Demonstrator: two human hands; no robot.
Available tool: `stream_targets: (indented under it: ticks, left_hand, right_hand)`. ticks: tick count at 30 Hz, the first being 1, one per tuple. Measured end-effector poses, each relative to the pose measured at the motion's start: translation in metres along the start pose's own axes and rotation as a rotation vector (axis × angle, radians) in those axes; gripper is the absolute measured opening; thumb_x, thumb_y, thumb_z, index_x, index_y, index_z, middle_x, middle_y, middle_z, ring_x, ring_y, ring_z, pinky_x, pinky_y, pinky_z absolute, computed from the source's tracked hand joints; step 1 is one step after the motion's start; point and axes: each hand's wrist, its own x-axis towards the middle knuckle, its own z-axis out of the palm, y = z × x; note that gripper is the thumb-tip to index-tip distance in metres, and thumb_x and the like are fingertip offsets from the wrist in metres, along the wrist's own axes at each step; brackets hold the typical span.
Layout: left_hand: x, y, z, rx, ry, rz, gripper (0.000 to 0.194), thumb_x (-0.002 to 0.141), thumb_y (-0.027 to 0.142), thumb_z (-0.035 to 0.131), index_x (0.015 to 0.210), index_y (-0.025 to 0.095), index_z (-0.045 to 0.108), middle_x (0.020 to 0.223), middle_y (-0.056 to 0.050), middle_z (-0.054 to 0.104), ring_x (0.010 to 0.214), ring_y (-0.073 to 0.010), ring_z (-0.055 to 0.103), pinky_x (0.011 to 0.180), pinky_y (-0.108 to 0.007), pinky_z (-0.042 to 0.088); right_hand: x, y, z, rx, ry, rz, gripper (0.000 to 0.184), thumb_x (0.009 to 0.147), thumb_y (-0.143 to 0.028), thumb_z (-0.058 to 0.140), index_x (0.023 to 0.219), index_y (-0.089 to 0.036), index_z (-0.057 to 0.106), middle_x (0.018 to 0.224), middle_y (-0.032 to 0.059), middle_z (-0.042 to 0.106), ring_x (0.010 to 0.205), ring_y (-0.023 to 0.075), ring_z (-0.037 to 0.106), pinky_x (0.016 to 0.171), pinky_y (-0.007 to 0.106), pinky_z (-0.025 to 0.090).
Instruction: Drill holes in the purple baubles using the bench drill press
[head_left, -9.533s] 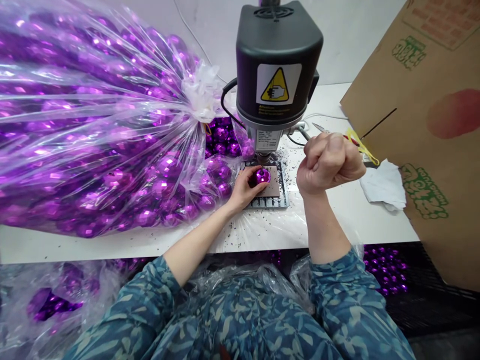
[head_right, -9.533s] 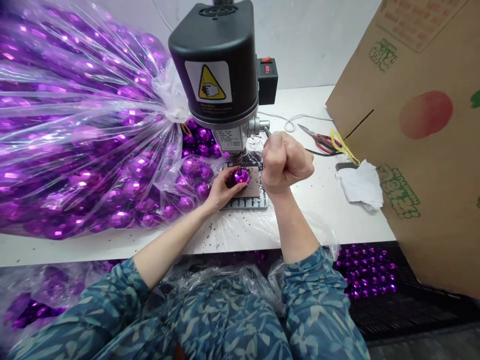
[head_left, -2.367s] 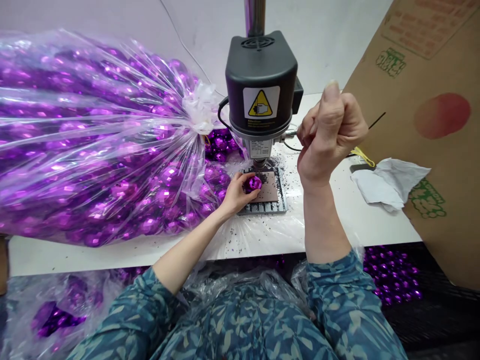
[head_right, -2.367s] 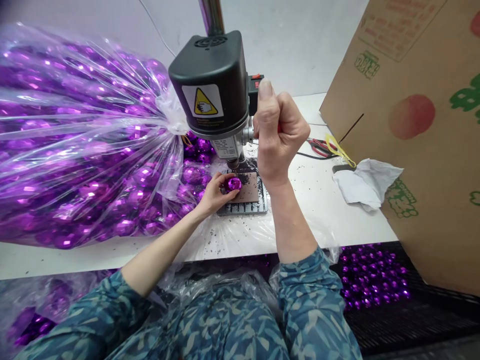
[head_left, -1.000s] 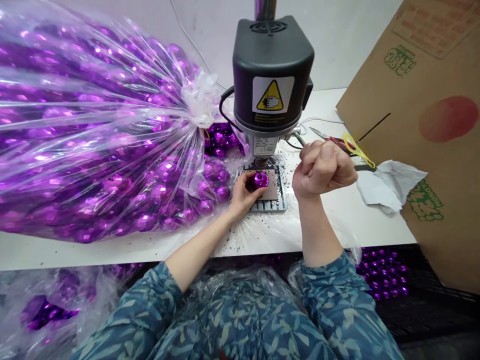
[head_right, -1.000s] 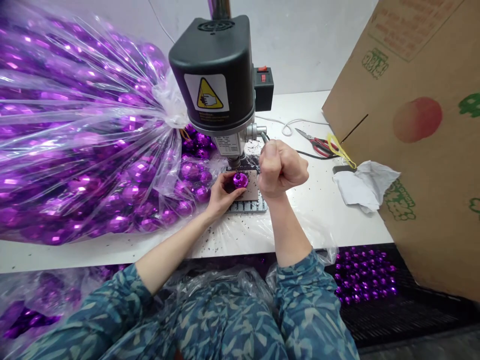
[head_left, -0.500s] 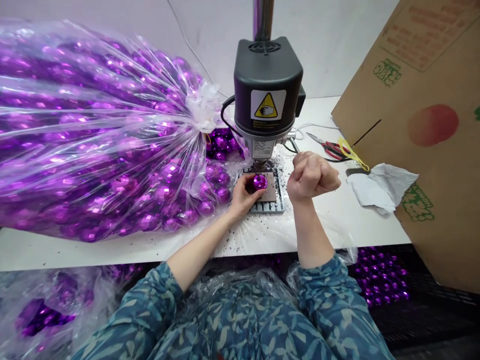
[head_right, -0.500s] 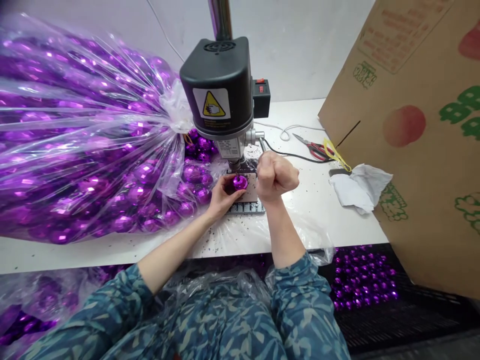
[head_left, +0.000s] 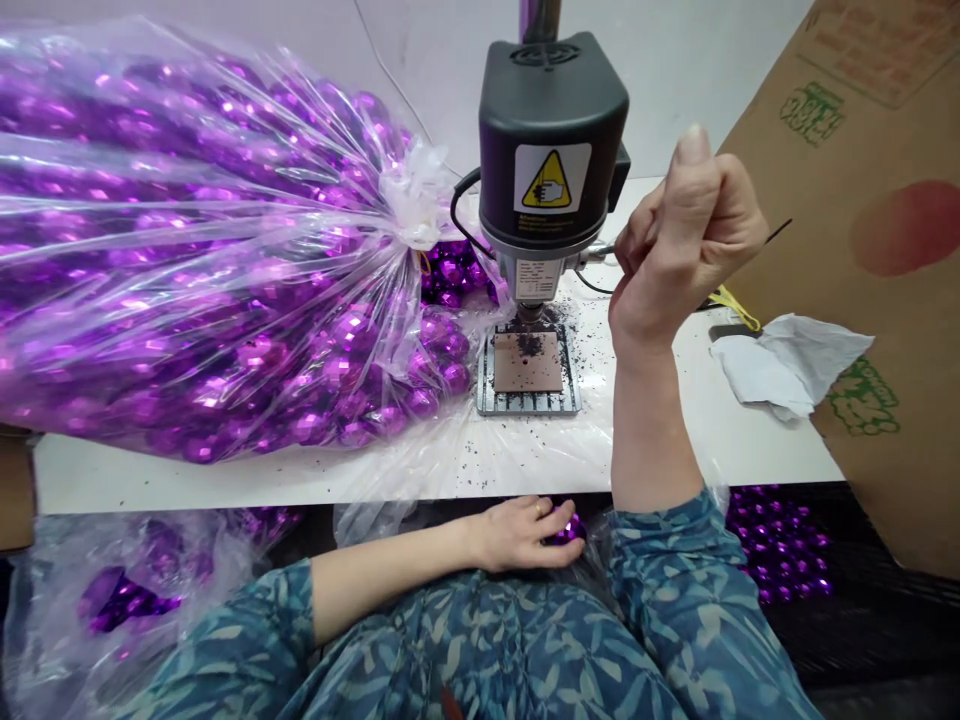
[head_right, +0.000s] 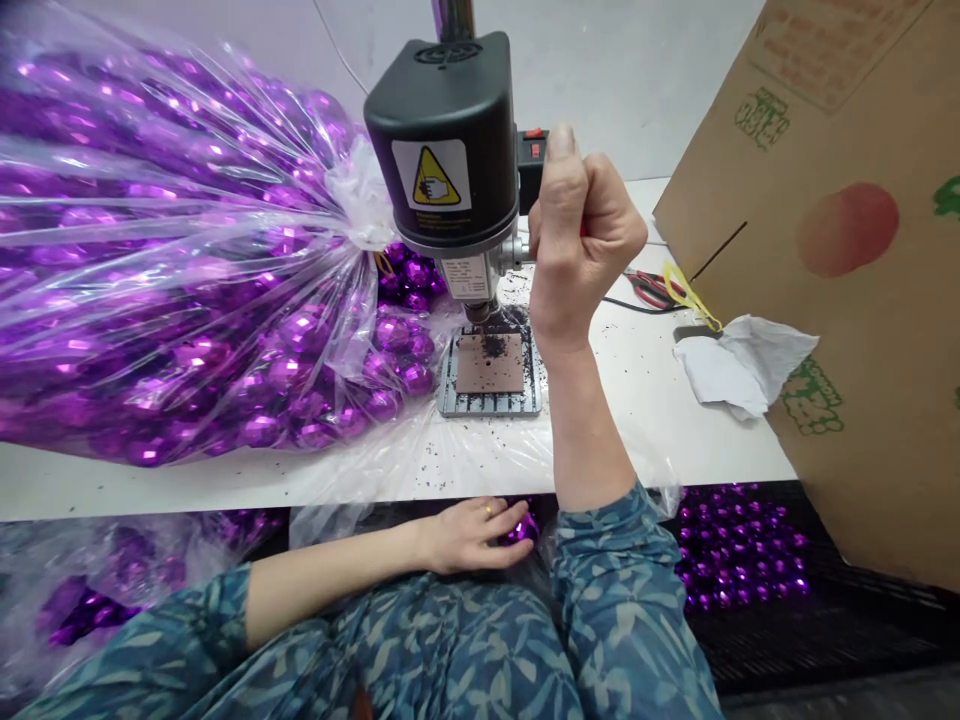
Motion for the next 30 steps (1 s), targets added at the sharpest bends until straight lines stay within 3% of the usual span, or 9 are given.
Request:
stream_targets:
  ticks: [3, 6, 10, 12, 14, 17, 20, 26, 30]
  left_hand:
    - [-0.004, 0.002, 0.015, 0.003, -0.163, -0.090, 0.046, 0.080, 0.018, 0.064, 0.122, 0.036, 0.069, 0.136, -0.019, 0.069, 0.092, -0.0345, 0.075, 0.070, -0.047, 0.062]
    - [0.000, 0.004, 0.001, -0.090, -0.158, -0.081, 0.045, 0.079, 0.025, 0.068, 0.121, 0.040, 0.070, 0.130, -0.017, 0.072, 0.084, -0.0315, 0.075, 0.068, -0.047, 0.064]
    - [0.021, -0.024, -0.069, -0.038, 0.317, -0.220, 0.031, 0.093, 0.023, 0.054, 0.114, 0.038, 0.072, 0.109, -0.006, 0.075, 0.101, -0.0267, 0.074, 0.088, -0.048, 0.065]
    - [0.039, -0.064, -0.118, 0.109, 0.521, -0.427, 0.032, 0.094, 0.014, 0.047, 0.107, 0.028, 0.073, 0.111, -0.010, 0.072, 0.113, -0.0282, 0.069, 0.099, -0.051, 0.059]
    - [0.058, -0.112, -0.164, 0.246, 0.567, -0.625, 0.026, 0.088, 0.007, 0.052, 0.096, 0.022, 0.073, 0.107, -0.014, 0.069, 0.114, -0.0326, 0.067, 0.102, -0.055, 0.055]
    - [0.080, -0.173, -0.205, 0.375, 0.412, -0.929, 0.015, 0.075, 0.002, 0.065, 0.077, 0.017, 0.069, 0.097, -0.017, 0.066, 0.107, -0.0396, 0.068, 0.099, -0.059, 0.053]
    - [0.094, -0.205, -0.210, 0.471, 0.235, -1.075, 0.013, 0.067, 0.004, 0.074, 0.068, 0.014, 0.066, 0.094, -0.021, 0.068, 0.111, -0.0455, 0.066, 0.098, -0.063, 0.051]
    - [0.105, -0.211, -0.191, 0.545, 0.125, -1.146, 0.014, 0.067, 0.011, 0.078, 0.080, 0.007, 0.075, 0.114, -0.034, 0.069, 0.124, -0.0520, 0.060, 0.101, -0.071, 0.044]
    - [0.101, -0.198, -0.188, 0.657, -0.164, -1.125, 0.033, 0.081, 0.024, 0.070, 0.110, 0.011, 0.078, 0.122, -0.029, 0.072, 0.126, -0.0457, 0.060, 0.105, -0.068, 0.040]
  right_hand:
    - [-0.001, 0.001, -0.002, -0.016, -0.035, -0.011, 0.058, 0.087, -0.061, 0.060, 0.061, -0.023, 0.026, 0.045, -0.0087, 0.029, 0.037, 0.0021, 0.025, 0.042, 0.026, 0.024]
    - [-0.001, 0.002, -0.005, -0.053, -0.075, 0.000, 0.054, 0.094, -0.054, 0.056, 0.062, -0.022, 0.026, 0.047, -0.0076, 0.027, 0.041, 0.0021, 0.028, 0.046, 0.026, 0.027]
    - [-0.001, 0.004, -0.006, -0.030, -0.059, 0.010, 0.057, 0.090, -0.057, 0.060, 0.060, -0.022, 0.028, 0.047, -0.0081, 0.030, 0.040, 0.0011, 0.028, 0.046, 0.025, 0.026]
    - [-0.001, 0.004, -0.006, 0.012, -0.026, 0.011, 0.058, 0.086, -0.058, 0.064, 0.059, -0.021, 0.030, 0.045, -0.0086, 0.032, 0.038, 0.0011, 0.028, 0.045, 0.025, 0.026]
    - [-0.001, 0.004, -0.006, 0.013, -0.019, 0.012, 0.057, 0.087, -0.058, 0.064, 0.058, -0.021, 0.031, 0.044, -0.0087, 0.033, 0.038, 0.0012, 0.029, 0.045, 0.024, 0.026]
    - [-0.002, 0.003, -0.006, -0.085, -0.050, -0.004, 0.056, 0.092, -0.057, 0.057, 0.059, -0.022, 0.029, 0.046, -0.0079, 0.031, 0.039, 0.0019, 0.028, 0.044, 0.025, 0.028]
    - [-0.002, 0.002, -0.008, -0.139, -0.074, -0.020, 0.054, 0.095, -0.057, 0.052, 0.061, -0.023, 0.027, 0.047, -0.0072, 0.030, 0.040, 0.0032, 0.027, 0.043, 0.027, 0.027]
    - [-0.003, 0.001, -0.009, -0.011, -0.075, -0.010, 0.051, 0.092, -0.051, 0.060, 0.061, -0.023, 0.030, 0.047, -0.0078, 0.033, 0.039, 0.0029, 0.026, 0.044, 0.028, 0.026]
    - [-0.003, 0.002, -0.010, -0.014, -0.098, -0.012, 0.051, 0.094, -0.049, 0.058, 0.061, -0.022, 0.030, 0.048, -0.0087, 0.033, 0.039, 0.0017, 0.028, 0.044, 0.024, 0.028]
